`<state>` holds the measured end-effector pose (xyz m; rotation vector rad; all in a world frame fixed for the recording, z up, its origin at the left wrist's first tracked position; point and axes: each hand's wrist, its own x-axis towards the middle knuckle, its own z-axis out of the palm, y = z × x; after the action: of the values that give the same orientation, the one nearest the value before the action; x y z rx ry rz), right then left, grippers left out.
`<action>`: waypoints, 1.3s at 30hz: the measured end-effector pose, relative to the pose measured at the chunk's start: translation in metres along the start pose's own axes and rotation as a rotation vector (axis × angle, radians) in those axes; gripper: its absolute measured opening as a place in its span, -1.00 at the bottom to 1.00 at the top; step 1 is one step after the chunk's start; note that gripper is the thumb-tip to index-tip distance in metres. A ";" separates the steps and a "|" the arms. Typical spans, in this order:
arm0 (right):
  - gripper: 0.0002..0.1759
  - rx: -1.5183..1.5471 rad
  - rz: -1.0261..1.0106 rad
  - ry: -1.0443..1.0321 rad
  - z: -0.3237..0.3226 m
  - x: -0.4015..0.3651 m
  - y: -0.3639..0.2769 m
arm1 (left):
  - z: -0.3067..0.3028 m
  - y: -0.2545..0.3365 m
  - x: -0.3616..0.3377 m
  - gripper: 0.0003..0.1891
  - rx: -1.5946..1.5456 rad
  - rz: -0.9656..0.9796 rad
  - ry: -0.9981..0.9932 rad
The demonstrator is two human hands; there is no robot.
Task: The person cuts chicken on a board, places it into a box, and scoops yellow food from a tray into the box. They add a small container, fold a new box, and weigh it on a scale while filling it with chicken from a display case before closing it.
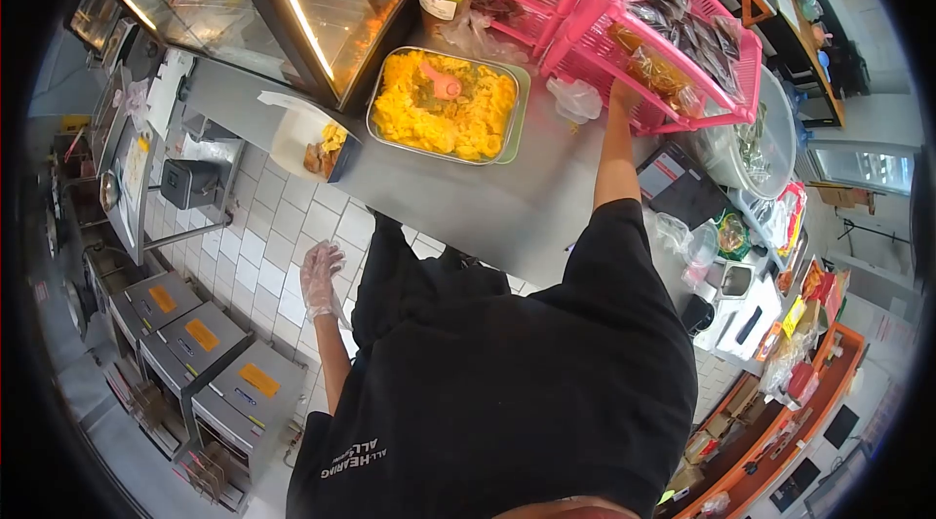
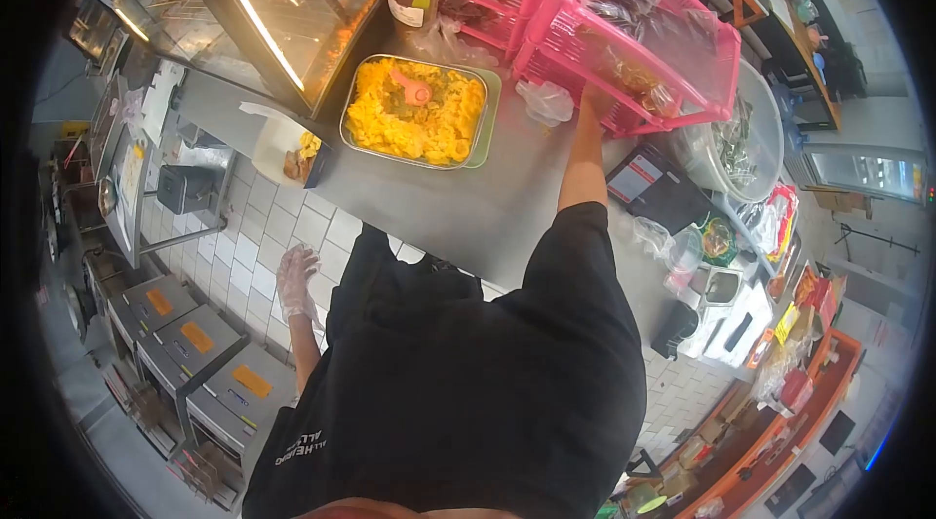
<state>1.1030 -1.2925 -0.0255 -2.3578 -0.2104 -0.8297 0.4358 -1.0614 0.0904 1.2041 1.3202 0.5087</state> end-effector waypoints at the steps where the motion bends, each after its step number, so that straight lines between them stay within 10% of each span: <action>1: -0.83 0.032 0.012 0.019 -0.002 -0.003 0.000 | -0.003 0.001 0.001 -0.64 0.011 -0.008 0.001; 12: -0.66 1.431 0.720 0.021 -0.131 -0.070 -0.021 | -0.015 0.002 0.028 -0.62 0.072 -0.045 -0.043; 22: -0.40 2.083 0.945 -0.214 -0.236 -0.135 -0.140 | -0.018 0.007 0.068 -0.60 0.102 0.055 -0.311; 29: -0.63 1.356 0.794 -1.003 -0.231 -0.261 -0.263 | -0.056 0.032 0.121 -0.66 0.169 0.137 -0.374; 32: -0.81 1.082 0.343 -1.057 -0.217 -0.303 -0.338 | -0.085 0.037 0.157 -0.69 0.131 0.066 -0.395; 39: -0.73 0.958 0.409 -0.849 -0.162 -0.330 -0.459 | -0.129 0.065 0.224 -0.70 0.071 0.156 -0.431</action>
<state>0.6042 -1.0087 0.1031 -1.5775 -0.3497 0.4501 0.3977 -0.7984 0.0693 1.3915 0.8875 0.2907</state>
